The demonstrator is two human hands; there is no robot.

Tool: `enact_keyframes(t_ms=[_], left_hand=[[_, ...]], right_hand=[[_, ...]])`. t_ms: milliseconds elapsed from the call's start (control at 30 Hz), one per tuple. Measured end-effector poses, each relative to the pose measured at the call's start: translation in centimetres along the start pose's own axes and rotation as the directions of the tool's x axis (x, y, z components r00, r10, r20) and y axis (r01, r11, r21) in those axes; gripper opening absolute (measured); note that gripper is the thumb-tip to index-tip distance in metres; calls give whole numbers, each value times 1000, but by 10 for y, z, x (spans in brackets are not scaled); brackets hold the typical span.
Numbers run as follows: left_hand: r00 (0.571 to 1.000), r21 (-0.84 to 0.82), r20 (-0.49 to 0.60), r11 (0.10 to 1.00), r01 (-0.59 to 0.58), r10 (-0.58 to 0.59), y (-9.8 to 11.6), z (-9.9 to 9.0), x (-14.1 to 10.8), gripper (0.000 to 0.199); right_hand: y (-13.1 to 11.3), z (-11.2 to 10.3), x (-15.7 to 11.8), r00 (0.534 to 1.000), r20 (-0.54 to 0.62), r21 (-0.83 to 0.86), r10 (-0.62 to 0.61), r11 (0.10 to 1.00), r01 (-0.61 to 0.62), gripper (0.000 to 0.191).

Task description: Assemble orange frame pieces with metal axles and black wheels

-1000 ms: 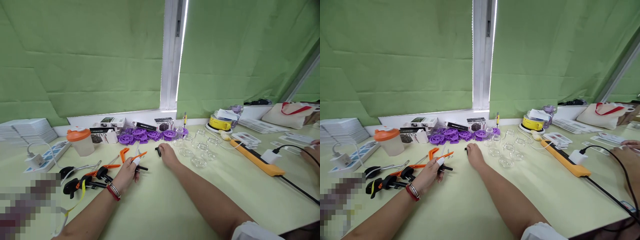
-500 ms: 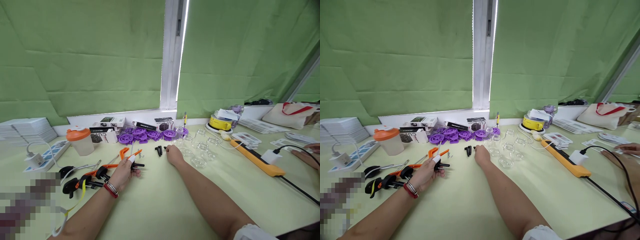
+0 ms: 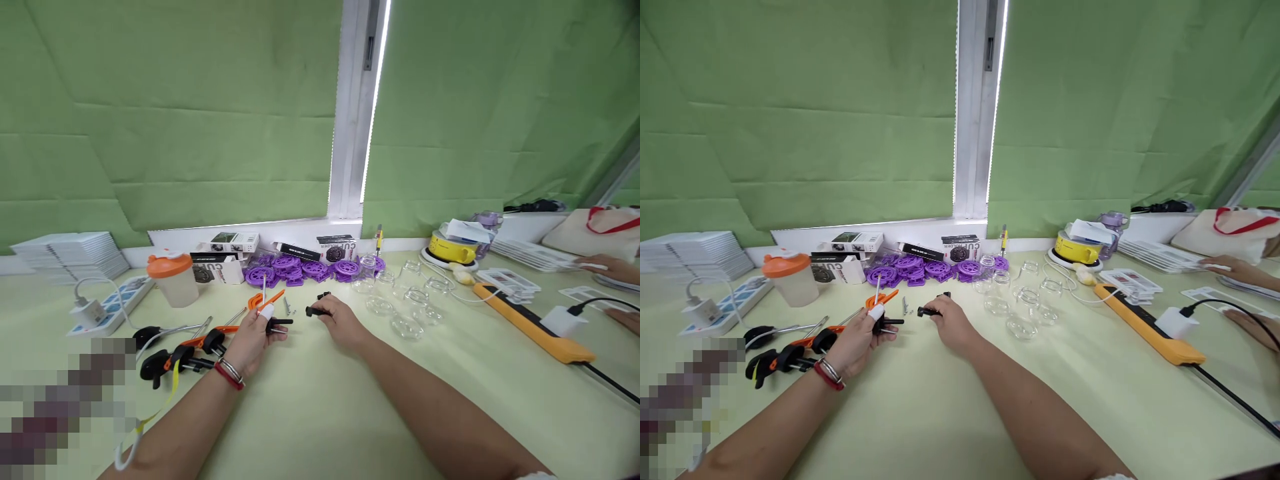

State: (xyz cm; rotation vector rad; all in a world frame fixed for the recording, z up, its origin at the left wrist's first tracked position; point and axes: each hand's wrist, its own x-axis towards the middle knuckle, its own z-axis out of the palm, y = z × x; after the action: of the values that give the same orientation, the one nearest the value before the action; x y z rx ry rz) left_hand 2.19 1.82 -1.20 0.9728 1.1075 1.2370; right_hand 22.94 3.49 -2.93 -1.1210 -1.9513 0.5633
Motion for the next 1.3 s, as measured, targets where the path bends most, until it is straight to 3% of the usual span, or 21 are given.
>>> enact_keyframes(t_ms=[167, 667, 867, 1000, 1300], left_hand=[[1000, -21, 3, 1000, -10, 10, 2, 2, -3, 20], [997, 2, 80, 1000, -1, 1, -2, 3, -2, 25], [985, 37, 172, 999, 19, -25, 2, 1, -5, 35], [987, 52, 158, 998, 22, -30, 1, -1, -6, 44], [986, 69, 166, 998, 7, -19, -8, -4, -1, 43]], right_hand=[[-17, 8, -6, 999, 40, 9, -20, 1000, 20, 27], [-25, 11, -11, 988, 134, -21, -81, 996, 84, 31], [-22, 11, -12, 986, 142, -25, -81, 996, 85, 30], [-21, 12, -12, 986, 143, -28, -83, 996, 87, 28], [-19, 14, -13, 987, 129, -3, -92, 996, 94, 28]])
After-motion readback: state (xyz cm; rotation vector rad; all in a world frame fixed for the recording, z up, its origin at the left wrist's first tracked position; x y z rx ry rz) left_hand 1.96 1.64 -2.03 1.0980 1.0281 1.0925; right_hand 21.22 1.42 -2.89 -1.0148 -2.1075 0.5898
